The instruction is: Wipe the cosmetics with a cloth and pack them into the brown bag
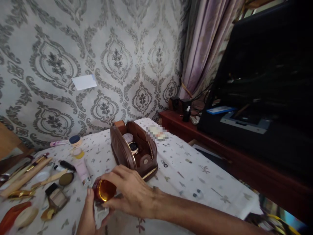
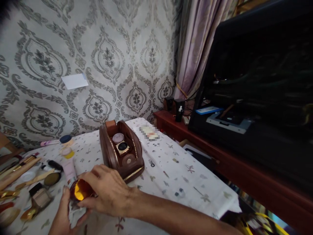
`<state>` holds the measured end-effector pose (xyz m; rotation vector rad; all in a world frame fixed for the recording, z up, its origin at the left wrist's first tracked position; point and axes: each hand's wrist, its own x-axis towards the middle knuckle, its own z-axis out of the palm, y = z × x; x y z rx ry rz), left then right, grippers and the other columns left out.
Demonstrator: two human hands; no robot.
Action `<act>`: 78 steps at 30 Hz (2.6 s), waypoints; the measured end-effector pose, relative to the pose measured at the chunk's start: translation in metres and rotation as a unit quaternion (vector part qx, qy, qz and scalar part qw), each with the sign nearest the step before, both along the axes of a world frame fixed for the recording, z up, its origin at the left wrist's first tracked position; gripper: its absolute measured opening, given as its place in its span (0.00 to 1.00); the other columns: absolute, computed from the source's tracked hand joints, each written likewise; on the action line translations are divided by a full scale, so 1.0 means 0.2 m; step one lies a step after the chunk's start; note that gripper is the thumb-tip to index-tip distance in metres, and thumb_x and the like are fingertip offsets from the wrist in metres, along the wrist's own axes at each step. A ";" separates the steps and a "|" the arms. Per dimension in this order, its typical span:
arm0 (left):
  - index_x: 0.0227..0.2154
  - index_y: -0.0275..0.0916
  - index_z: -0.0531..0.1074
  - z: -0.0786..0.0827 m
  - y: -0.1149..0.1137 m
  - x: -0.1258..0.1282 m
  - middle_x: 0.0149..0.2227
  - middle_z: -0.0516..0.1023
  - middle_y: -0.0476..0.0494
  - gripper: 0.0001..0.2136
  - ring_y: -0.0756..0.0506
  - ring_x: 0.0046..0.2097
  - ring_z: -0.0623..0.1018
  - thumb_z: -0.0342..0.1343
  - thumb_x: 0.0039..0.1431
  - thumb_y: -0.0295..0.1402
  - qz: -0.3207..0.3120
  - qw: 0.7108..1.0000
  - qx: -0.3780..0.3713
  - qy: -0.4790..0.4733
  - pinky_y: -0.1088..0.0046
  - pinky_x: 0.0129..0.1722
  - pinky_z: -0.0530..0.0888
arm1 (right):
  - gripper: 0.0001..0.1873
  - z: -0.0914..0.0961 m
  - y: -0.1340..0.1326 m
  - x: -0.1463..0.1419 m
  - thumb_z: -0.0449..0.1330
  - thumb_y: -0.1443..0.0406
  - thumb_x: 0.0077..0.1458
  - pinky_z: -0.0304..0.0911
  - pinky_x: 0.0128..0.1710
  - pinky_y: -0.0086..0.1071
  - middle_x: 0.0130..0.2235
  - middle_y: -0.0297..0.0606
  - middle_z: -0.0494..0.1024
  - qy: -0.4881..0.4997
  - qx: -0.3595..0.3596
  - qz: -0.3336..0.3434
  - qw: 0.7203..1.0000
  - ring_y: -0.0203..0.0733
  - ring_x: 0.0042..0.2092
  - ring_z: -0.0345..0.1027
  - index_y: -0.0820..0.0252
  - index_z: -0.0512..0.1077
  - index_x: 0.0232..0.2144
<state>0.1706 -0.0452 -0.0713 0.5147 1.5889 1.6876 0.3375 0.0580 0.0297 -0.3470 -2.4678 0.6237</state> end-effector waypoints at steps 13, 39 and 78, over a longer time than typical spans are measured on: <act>0.51 0.47 0.71 0.01 -0.04 0.05 0.41 0.82 0.40 0.29 0.33 0.47 0.81 0.66 0.45 0.50 -0.030 0.999 0.006 -0.019 0.64 0.31 0.81 | 0.24 0.12 0.03 0.05 0.65 0.61 0.56 0.67 0.37 0.27 0.44 0.37 0.71 -0.050 0.021 0.078 0.995 0.39 0.40 0.70 0.55 0.68 0.53; 0.31 0.37 0.75 0.08 0.13 0.09 0.18 0.74 0.51 0.30 0.53 0.14 0.66 0.60 0.43 0.63 -0.268 0.956 0.026 -0.113 0.80 0.12 0.58 | 0.12 0.35 0.51 0.17 0.63 0.65 0.52 0.58 0.35 0.29 0.40 0.42 0.76 -0.238 0.080 -0.150 0.956 0.40 0.37 0.70 0.61 0.73 0.40; 0.33 0.38 0.74 0.07 0.10 0.11 0.21 0.72 0.50 0.28 0.53 0.19 0.65 0.55 0.50 0.62 -0.291 0.955 0.011 -0.048 0.82 0.13 0.56 | 0.21 0.17 0.60 -0.02 0.63 0.71 0.50 0.72 0.42 0.40 0.51 0.52 0.79 -0.483 0.045 -0.116 0.867 0.57 0.50 0.75 0.65 0.76 0.48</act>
